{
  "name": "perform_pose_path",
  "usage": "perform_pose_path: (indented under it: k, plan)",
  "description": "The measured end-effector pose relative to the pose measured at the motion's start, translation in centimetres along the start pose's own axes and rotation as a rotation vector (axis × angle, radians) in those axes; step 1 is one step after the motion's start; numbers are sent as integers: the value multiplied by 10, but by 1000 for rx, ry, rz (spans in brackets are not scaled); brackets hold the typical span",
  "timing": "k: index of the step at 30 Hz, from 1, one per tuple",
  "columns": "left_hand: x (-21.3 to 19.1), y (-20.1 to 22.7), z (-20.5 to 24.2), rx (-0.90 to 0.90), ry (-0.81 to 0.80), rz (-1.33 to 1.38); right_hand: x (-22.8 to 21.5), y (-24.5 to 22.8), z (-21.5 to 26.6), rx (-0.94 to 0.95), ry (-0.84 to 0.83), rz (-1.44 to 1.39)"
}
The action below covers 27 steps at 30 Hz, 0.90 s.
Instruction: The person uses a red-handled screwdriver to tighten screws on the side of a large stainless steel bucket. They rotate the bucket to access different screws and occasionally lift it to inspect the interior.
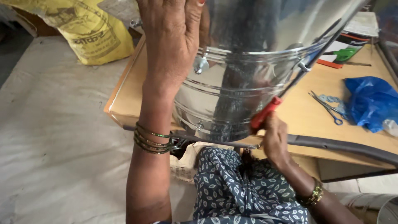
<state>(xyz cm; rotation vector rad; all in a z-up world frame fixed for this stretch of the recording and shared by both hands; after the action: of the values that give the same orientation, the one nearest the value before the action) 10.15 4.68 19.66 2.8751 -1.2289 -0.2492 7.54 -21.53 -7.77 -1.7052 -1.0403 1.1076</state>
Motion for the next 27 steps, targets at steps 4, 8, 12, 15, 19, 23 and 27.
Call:
perform_pose_path:
  k: [4,8,12,15,19,23,27]
  plan:
    - [-4,3,9,-81,-115,45,41,-59,16,106,-236,-642]
    - [-26,57,61,-113,-34,266,47,-86,15,280,-292,-780]
    - [-5,92,138,-381,-177,573,42,-108,12,208,-350,-640]
    - [1,89,164,-519,-161,575,27,-126,9,124,-416,-284]
    - [-9,82,156,-496,-66,574,-5,-142,7,138,-337,453]
    - [2,70,167,-799,-69,688,2,-187,10,-323,-351,749]
    - [13,62,184,-1064,7,924,10,-220,29,-869,-312,473]
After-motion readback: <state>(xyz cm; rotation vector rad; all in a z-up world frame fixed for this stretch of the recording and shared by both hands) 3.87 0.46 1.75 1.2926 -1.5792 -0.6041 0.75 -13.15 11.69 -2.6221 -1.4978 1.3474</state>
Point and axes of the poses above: each hand's wrist, its own z-axis away from the middle knuckle, its own x-axis out of the palm, y = z × x, the point moved 9 cm from there along -z, towards the middle knuckle, and after that the axes turned 6 degrees about y, right-handed, at the moved point
